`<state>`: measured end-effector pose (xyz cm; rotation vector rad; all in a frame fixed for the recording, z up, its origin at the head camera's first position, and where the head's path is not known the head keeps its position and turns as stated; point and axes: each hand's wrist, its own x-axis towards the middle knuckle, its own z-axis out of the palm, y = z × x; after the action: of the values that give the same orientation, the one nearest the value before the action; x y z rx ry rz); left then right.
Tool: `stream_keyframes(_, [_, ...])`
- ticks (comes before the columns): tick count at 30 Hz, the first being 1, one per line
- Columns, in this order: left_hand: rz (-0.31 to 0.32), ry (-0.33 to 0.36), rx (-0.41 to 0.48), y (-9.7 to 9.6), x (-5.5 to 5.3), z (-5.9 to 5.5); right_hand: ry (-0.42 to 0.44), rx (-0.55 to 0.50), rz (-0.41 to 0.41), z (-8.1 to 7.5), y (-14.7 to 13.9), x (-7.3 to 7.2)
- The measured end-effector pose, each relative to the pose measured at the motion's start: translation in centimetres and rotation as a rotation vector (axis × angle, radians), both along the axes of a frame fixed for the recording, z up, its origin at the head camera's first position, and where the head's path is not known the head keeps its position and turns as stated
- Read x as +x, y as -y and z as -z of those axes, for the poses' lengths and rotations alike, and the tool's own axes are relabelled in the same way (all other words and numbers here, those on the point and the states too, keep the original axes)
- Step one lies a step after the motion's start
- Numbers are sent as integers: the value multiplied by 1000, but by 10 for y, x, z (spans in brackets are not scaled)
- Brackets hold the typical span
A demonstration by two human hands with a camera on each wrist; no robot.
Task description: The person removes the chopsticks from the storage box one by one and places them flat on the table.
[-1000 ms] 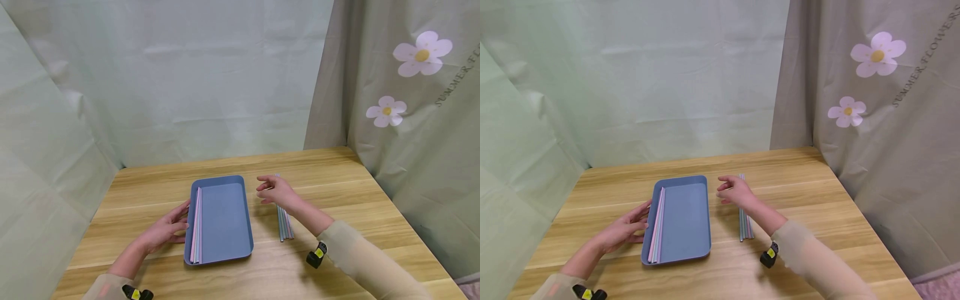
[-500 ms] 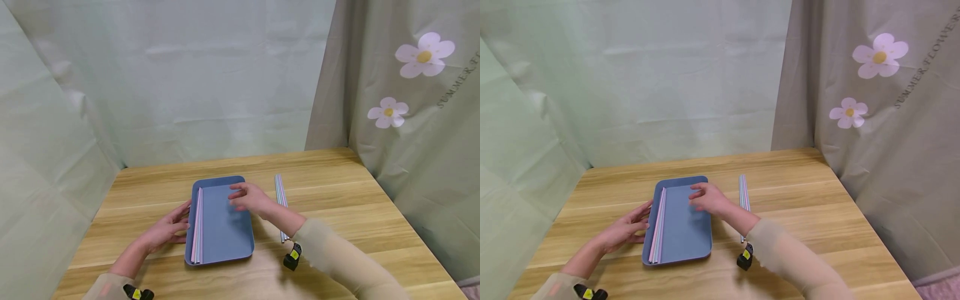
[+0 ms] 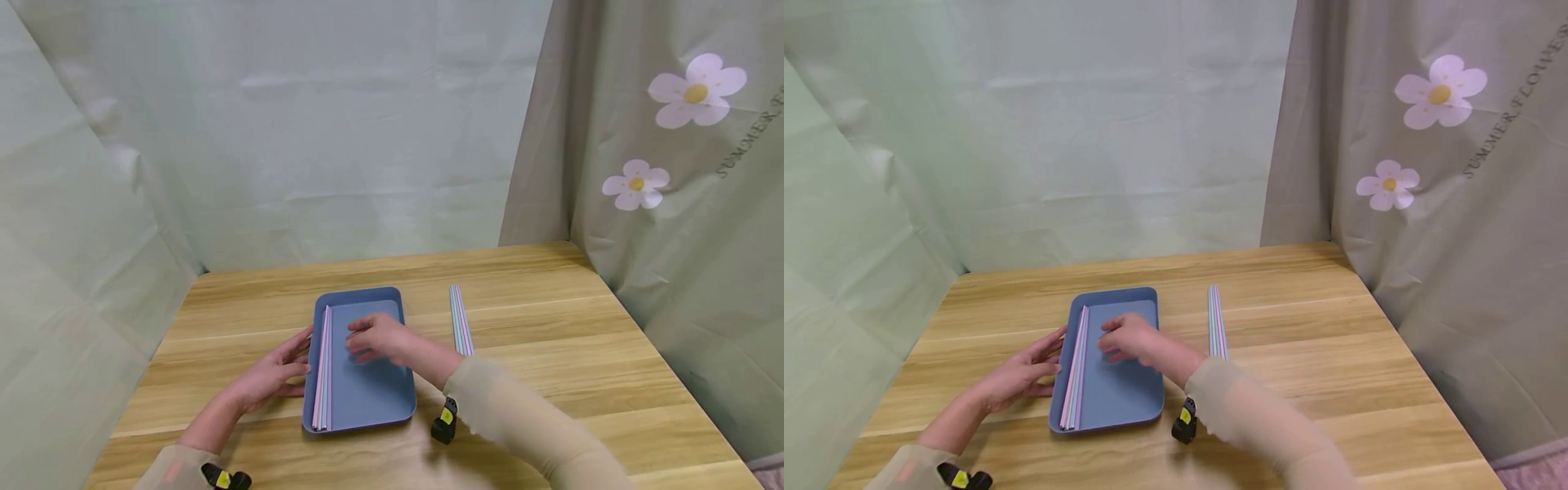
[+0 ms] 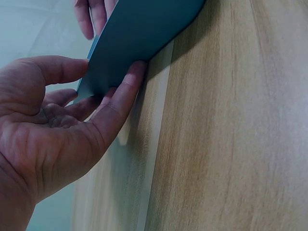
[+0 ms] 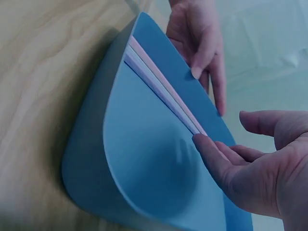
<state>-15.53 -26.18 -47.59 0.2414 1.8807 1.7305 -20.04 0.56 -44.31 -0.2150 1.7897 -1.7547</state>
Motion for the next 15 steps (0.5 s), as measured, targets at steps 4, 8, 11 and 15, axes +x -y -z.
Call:
stream_keyframes(4, [-1, 6, 1, 0, 0, 0, 55, 10, 24, 3, 11, 4])
stream_keyframes(8, [0, 9, -1, 0, -1, 0, 78, 36, 33, 7, 19, 6])
stream_keyframes(11, [0, 9, -3, 0, -1, -1, 100, 42, 39, 11, 24, 7])
stream_keyframes(15, [1, 12, 0, 0, -1, -1, 146, 21, 60, 14, 29, 5])
